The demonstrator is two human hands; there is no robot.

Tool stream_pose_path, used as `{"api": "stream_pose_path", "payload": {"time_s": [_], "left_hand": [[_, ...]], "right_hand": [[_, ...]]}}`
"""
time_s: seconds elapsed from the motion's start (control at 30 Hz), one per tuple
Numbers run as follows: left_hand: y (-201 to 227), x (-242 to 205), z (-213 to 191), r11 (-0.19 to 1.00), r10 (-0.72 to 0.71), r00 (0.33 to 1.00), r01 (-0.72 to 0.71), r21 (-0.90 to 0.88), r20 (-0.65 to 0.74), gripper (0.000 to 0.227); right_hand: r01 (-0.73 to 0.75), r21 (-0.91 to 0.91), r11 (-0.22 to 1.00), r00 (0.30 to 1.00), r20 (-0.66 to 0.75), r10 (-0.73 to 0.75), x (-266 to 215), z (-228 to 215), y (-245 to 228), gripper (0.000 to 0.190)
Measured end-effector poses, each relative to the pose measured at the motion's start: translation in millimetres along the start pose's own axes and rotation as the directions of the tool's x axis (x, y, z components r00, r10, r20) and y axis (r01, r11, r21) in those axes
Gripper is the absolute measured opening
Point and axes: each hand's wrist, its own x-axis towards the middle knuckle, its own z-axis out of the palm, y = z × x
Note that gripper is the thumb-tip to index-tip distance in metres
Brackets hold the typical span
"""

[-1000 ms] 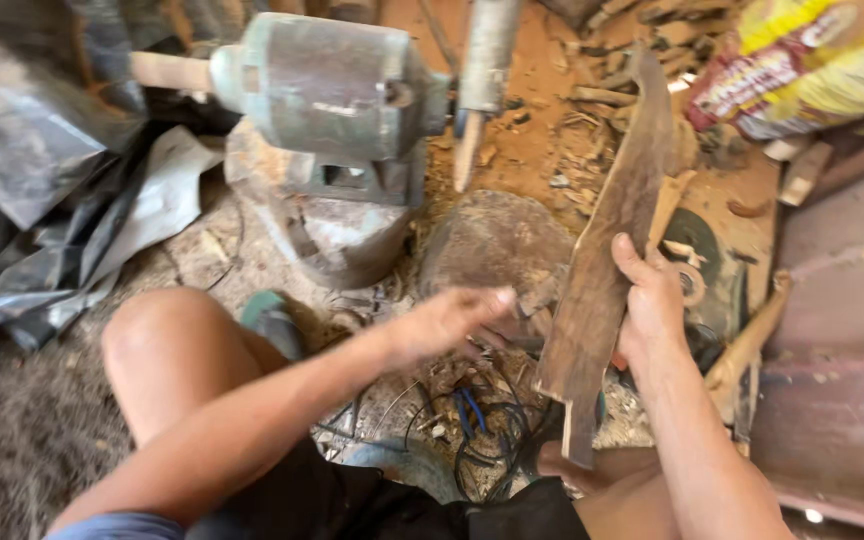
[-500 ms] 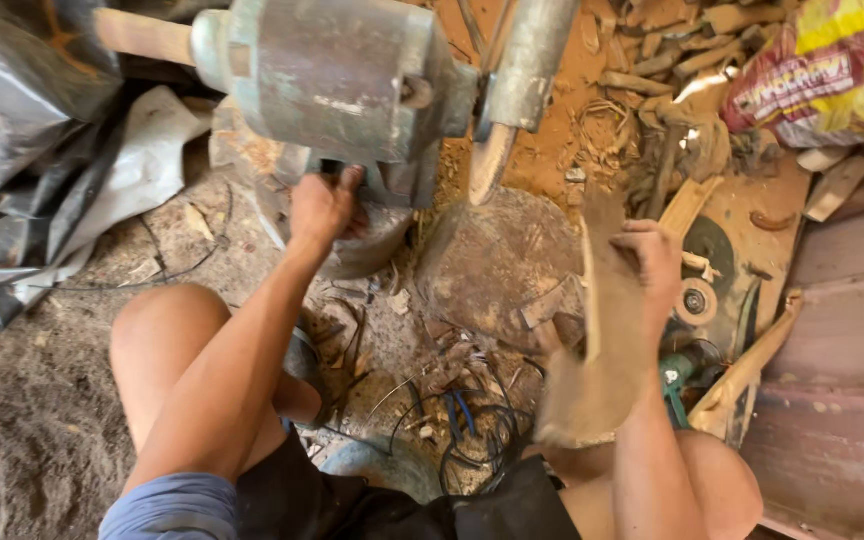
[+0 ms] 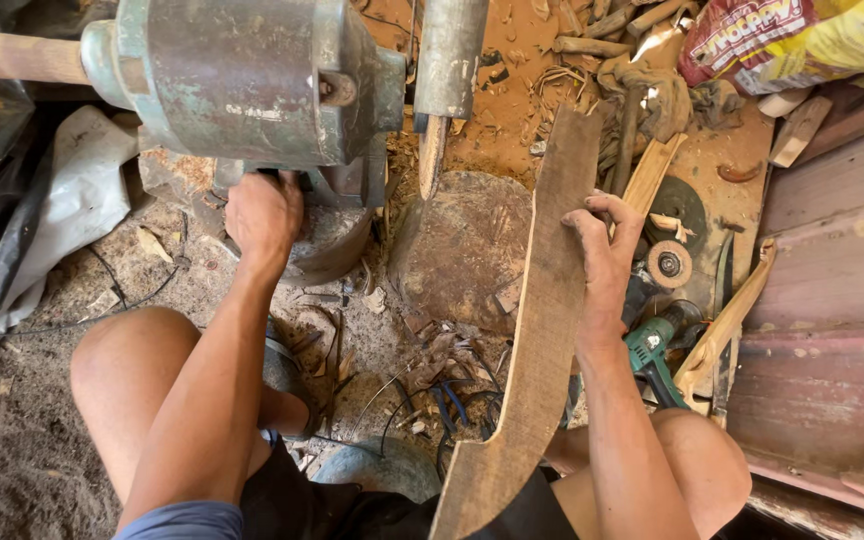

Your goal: The person uses a handheld electric drill to carve a curved wooden piece, then switches to a belt sander to smooth and shape the same piece. The person holds the wood with both hands and moves it against the rotating belt to refine its edges.

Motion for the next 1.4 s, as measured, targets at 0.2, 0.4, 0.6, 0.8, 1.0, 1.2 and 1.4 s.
{"api": "stream_pose_path", "payload": {"time_s": [0.2, 0.4, 0.6, 0.8, 1.0, 1.2, 1.4], "left_hand": [[1, -4, 0, 1.0, 0.013, 0.994, -0.011, 0.022, -0.108, 0.05], [2, -8, -4, 0.998, 0.029, 0.998, -0.032, -0.047, -0.051, 0.05], [9, -20, -8, 0.995, 0.086, 0.99, -0.09, -0.033, -0.109, 0.049], [23, -121, -15, 0.979, 0.202, 0.798, -0.161, -0.122, 0.568, 0.068], [61, -199, 4, 0.633, 0.646, 0.259, 0.344, -0.694, 0.718, 0.065], [60, -201, 15, 0.561, 0.626, 0.386, 0.381, -0.735, 0.678, 0.038], [73, -226, -7, 0.878, 0.479, 0.457, -0.22, -0.426, 0.75, 0.054]], "right_hand": [[-0.026, 0.079, 0.997, 0.999, -0.043, 0.03, -1, -4, 9, 0.012], [0.042, 0.085, 0.995, 0.998, -0.056, -0.037, -6, -3, 15, 0.011], [-0.092, 0.097, 0.991, 0.992, -0.081, 0.1, -20, -4, -8, 0.013], [-0.017, -0.025, 1.0, 0.999, 0.029, 0.017, -16, 0, -18, 0.031], [0.159, -0.432, 0.888, 0.987, 0.049, -0.153, -20, 20, -19, 0.053], [-0.509, 0.496, 0.703, 0.854, 0.192, 0.483, 4, 21, 8, 0.047], [-0.615, 0.765, 0.191, 0.742, 0.481, 0.467, 4, 30, 3, 0.052]]}}
